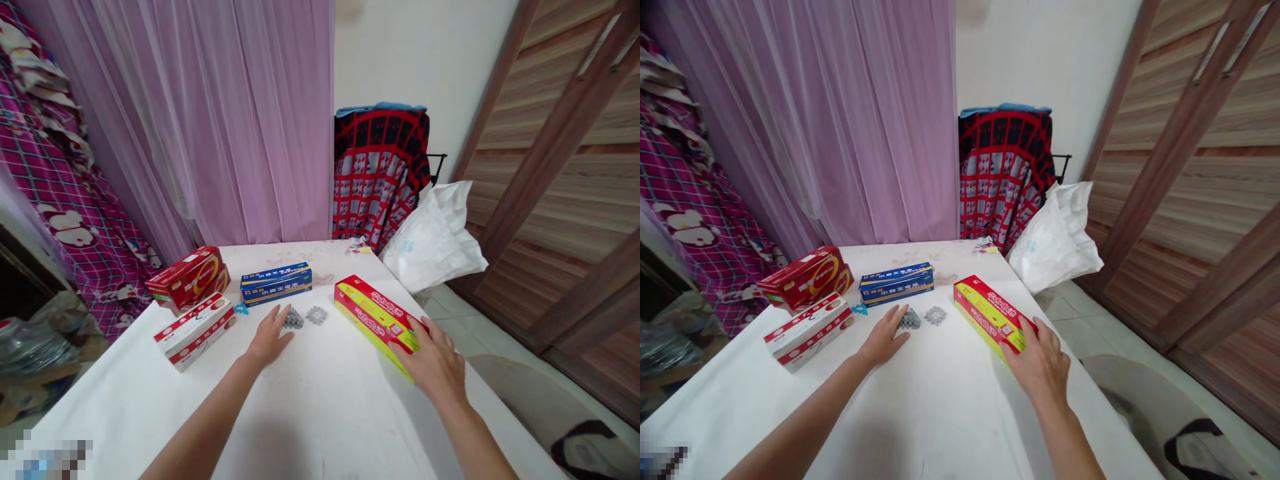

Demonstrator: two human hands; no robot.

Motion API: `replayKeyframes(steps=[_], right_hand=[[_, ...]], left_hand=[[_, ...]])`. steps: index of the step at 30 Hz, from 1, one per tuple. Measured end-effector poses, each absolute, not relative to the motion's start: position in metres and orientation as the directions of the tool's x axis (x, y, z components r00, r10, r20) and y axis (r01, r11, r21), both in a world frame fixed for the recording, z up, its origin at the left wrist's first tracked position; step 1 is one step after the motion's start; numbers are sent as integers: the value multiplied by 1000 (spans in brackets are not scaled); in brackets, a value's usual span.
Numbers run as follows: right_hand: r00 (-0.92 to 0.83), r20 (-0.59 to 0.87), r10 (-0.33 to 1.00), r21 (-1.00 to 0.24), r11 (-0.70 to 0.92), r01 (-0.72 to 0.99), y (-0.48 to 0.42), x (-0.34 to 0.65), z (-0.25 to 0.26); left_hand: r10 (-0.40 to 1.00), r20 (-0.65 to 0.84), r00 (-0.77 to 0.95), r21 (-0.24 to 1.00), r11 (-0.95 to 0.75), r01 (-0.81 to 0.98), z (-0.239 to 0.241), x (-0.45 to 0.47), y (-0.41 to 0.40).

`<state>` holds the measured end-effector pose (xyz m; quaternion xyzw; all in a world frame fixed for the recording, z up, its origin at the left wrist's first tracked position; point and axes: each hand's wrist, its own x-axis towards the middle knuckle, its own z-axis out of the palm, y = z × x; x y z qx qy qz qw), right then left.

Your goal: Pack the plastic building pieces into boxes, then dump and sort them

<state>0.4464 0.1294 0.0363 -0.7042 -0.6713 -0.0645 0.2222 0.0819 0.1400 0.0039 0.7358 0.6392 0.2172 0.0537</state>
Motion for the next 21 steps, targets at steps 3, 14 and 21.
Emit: replayKeyframes(steps=[3,14,21], right_hand=[[77,416,906,-236,26,971,131,450,27],[47,448,893,-264,82,961,120,447,29],[54,469,881,-287,94,953,121,449,22]], left_hand=[[962,224,154,374,-231,898,4,79,152],[961,246,129,401,-222,889,-3,105,146],[922,261,285,426,-375,823,-19,178,140]])
